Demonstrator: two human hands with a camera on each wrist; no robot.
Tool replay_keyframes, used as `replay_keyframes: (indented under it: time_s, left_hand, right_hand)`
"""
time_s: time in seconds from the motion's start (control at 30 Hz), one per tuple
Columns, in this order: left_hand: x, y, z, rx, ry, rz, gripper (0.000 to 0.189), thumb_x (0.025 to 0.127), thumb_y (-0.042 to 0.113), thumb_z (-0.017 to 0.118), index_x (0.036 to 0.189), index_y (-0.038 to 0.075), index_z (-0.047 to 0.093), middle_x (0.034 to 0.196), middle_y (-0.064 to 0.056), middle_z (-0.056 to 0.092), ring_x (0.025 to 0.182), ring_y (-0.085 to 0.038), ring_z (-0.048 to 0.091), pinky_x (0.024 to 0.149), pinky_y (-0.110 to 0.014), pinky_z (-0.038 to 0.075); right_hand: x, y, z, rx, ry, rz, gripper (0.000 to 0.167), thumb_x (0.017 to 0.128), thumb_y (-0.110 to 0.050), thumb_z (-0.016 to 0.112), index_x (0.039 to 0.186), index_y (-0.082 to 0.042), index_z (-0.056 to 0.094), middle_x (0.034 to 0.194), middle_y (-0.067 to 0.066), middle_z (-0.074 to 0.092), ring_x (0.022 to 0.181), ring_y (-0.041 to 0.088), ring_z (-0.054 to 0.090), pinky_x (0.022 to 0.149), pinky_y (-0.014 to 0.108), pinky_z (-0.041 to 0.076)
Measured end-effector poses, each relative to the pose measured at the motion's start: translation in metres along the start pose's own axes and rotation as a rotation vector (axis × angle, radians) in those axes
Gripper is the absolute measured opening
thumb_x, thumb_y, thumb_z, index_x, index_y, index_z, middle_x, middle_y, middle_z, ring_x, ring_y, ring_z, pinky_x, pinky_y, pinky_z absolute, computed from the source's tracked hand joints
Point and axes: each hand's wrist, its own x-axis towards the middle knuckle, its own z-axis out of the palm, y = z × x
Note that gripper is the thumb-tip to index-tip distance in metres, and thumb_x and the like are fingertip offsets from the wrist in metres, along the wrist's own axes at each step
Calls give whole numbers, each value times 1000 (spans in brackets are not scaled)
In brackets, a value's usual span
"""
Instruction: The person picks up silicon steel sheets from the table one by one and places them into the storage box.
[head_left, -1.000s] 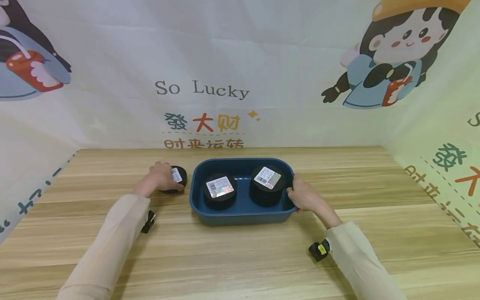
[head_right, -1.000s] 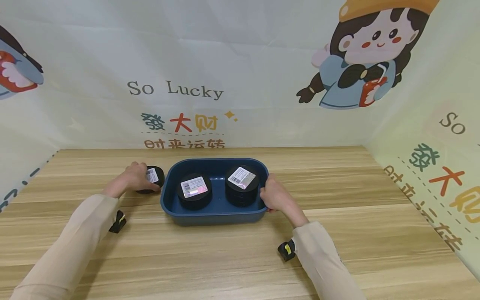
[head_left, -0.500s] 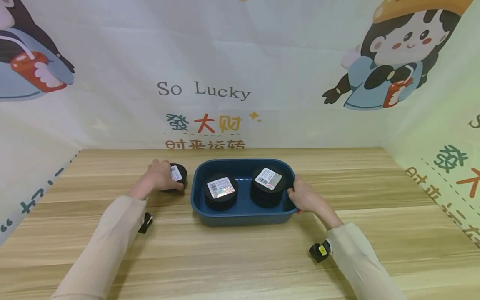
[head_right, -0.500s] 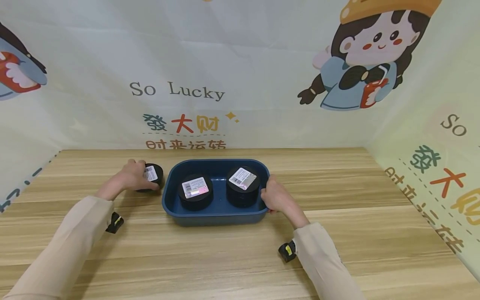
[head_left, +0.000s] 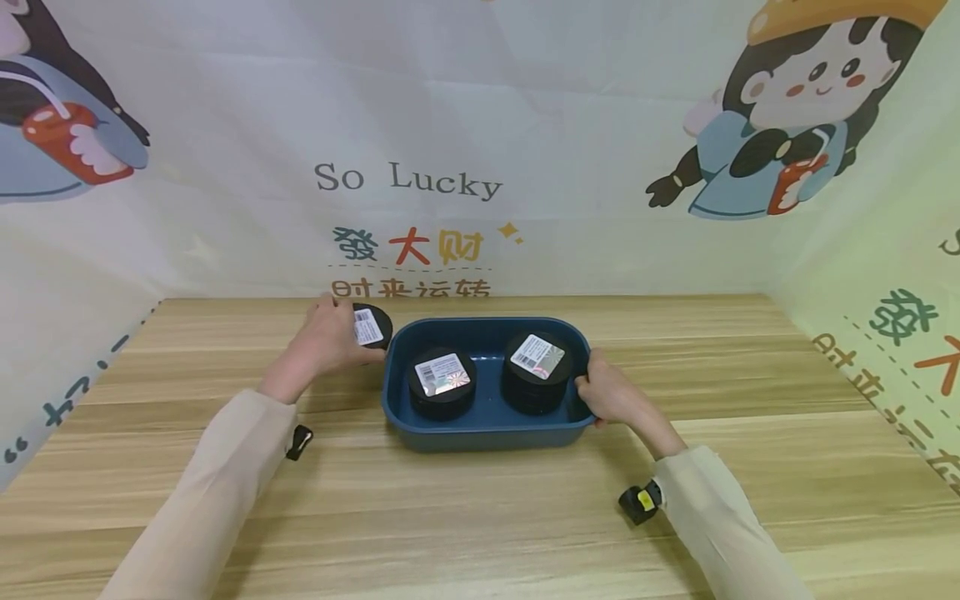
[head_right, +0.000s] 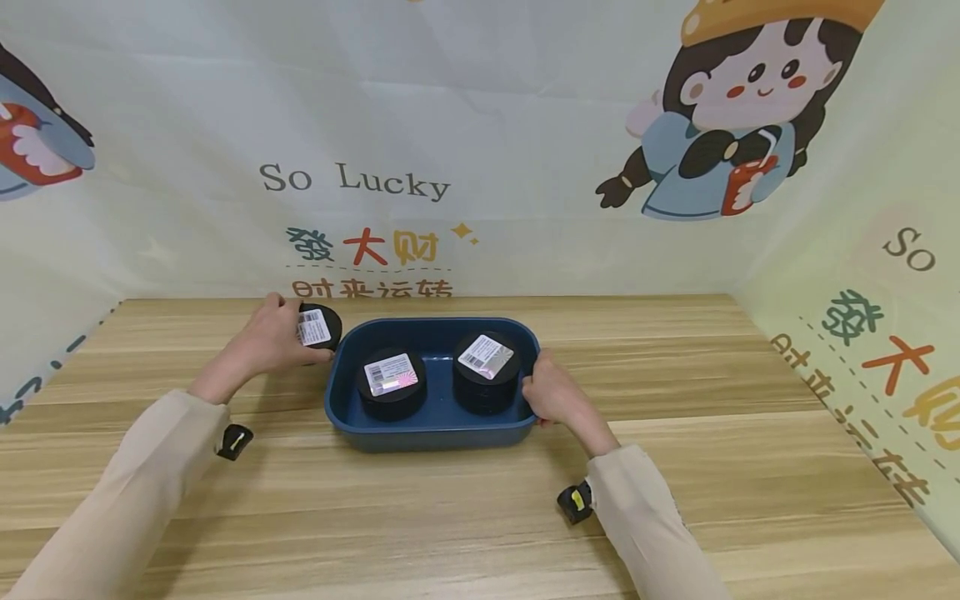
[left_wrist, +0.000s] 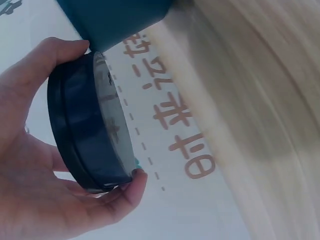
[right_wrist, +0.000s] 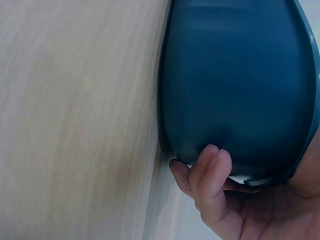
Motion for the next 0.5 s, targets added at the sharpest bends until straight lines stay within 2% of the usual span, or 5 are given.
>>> replay_keyframes:
  time_s: [0.13, 0.3, 0.5]
  left_hand:
    - [-2, 3, -5, -36, 25, 15, 93, 67, 37, 72, 124, -21, 29, 112, -36, 37, 93, -40, 42, 77, -50, 43]
    - [-4, 11, -9, -78, 48, 63, 91, 67, 35, 72, 127, -18, 30, 114, -34, 38, 94, -39, 43, 77, -49, 43]
    - [-5, 21, -9, -88, 63, 121, 87, 66, 32, 74, 126, -16, 32, 115, -32, 40, 98, -39, 42, 82, -50, 41]
  right_hand:
    - [0, 0, 0, 7, -3, 4, 16, 83, 0, 36, 95, 10, 35, 72, 23, 50, 36, 14, 50, 38, 27, 44]
    - [0, 0, 0, 10, 0, 7, 16, 83, 0, 36, 95, 10, 35, 73, 25, 50, 36, 15, 50, 38, 27, 44]
    - [1, 0, 0, -1, 2, 3, 15, 82, 1, 36, 94, 10, 36, 72, 24, 50, 36, 15, 51, 37, 26, 44]
